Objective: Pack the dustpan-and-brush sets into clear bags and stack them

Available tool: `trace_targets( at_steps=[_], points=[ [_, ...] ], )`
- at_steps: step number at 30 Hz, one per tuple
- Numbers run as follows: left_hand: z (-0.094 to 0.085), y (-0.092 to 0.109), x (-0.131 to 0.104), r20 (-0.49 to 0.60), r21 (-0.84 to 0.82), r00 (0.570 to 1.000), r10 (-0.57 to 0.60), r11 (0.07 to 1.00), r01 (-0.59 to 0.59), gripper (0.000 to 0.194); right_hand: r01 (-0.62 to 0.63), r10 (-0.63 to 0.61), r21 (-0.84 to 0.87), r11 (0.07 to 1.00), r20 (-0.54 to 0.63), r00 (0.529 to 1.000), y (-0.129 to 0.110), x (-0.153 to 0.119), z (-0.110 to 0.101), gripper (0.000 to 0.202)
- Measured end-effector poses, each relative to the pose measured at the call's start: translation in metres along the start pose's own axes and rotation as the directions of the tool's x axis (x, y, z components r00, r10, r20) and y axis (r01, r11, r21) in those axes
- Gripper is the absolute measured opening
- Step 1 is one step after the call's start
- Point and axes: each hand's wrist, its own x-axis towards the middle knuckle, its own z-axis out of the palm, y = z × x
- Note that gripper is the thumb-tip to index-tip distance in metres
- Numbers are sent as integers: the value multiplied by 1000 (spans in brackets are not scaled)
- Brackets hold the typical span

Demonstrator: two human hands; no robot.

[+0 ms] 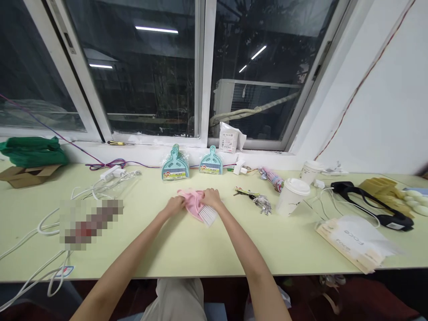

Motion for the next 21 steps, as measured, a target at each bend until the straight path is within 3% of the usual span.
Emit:
trace_targets(
  at_steps=[2,3,7,11,16,21],
  points=[
    [3,15,-1,-44,-42,968,249,967,-251,33,56,-57,-49,997,-19,998,-5,2,6,22],
    [3,18,-2,-87,-39,944,319,946,-323,30,81,-83,-56,995,-32,996,-5,3,9,22],
    [2,10,0,-271,135,883,383,924,-359,25,196,-197,-26,980,-60,979,1,2,12,17],
    [14,-4,11,-201,337,799,566,806,-486,26,247,-247,-18,969,-60,967,3,3,9,14],
    [30,-7,23,-192,353,799,570,799,-486,31,280,-281,-38,959,-48,958,-5,9,7,13],
    [28,-9,26,-181,269,835,519,843,-466,33,306,-306,-118,945,20,952,-12,12,1,18]
  ],
)
